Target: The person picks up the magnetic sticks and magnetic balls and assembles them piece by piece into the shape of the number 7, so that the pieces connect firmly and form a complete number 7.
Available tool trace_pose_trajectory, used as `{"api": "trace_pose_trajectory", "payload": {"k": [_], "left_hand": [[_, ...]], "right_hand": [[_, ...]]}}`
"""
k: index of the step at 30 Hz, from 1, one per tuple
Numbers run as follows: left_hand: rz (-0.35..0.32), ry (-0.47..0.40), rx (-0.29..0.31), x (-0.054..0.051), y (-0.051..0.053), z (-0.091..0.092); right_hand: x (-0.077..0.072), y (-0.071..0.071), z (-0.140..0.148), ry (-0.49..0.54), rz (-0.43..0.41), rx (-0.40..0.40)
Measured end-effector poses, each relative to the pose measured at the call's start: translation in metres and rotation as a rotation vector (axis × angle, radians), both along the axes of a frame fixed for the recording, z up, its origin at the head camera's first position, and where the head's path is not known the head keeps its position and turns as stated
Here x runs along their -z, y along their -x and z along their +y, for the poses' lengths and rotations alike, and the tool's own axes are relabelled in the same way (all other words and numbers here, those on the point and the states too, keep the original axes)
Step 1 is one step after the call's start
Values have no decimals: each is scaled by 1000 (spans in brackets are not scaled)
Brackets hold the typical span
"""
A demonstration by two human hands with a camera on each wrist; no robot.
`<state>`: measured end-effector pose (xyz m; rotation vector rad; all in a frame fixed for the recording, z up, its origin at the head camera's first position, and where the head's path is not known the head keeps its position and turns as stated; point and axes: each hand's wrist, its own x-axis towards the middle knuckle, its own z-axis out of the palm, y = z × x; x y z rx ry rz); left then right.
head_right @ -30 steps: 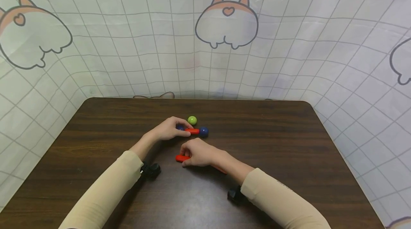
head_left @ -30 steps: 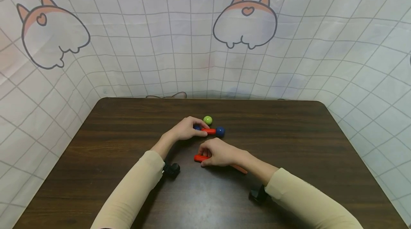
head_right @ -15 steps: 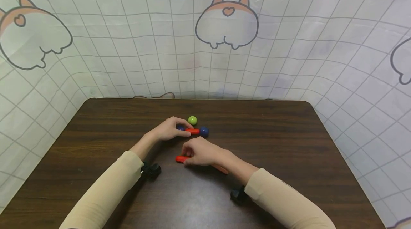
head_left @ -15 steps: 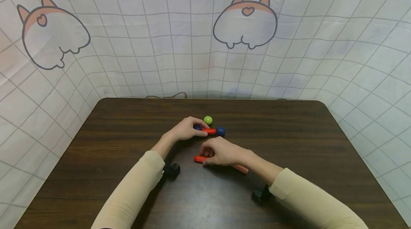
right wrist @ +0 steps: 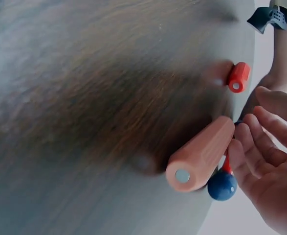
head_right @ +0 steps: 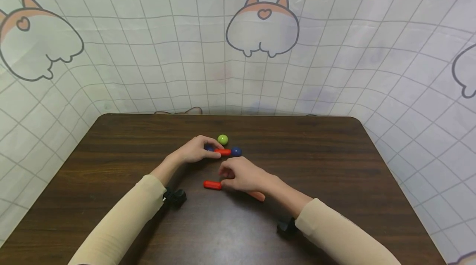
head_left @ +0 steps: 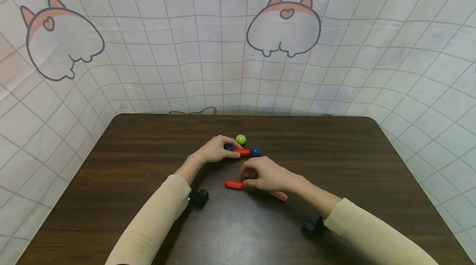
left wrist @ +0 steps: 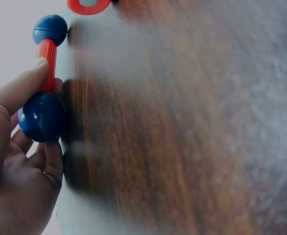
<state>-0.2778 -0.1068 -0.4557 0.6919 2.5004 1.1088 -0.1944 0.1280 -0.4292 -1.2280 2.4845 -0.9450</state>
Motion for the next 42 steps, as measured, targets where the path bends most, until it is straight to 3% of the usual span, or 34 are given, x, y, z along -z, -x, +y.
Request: {"api": "trace_pose_trajectory", "payload": {"k": [23, 33, 42], "left_hand": [[-23, 3, -27, 0, -2, 2], [-32, 12, -38, -2, -3, 2], [-10, 32, -14, 1, 1, 1]], "right_hand": [[0, -9, 43, 10, 2, 107], [5, -13, 53, -30, -88, 150], [7, -14, 57, -56, -159, 110]]}}
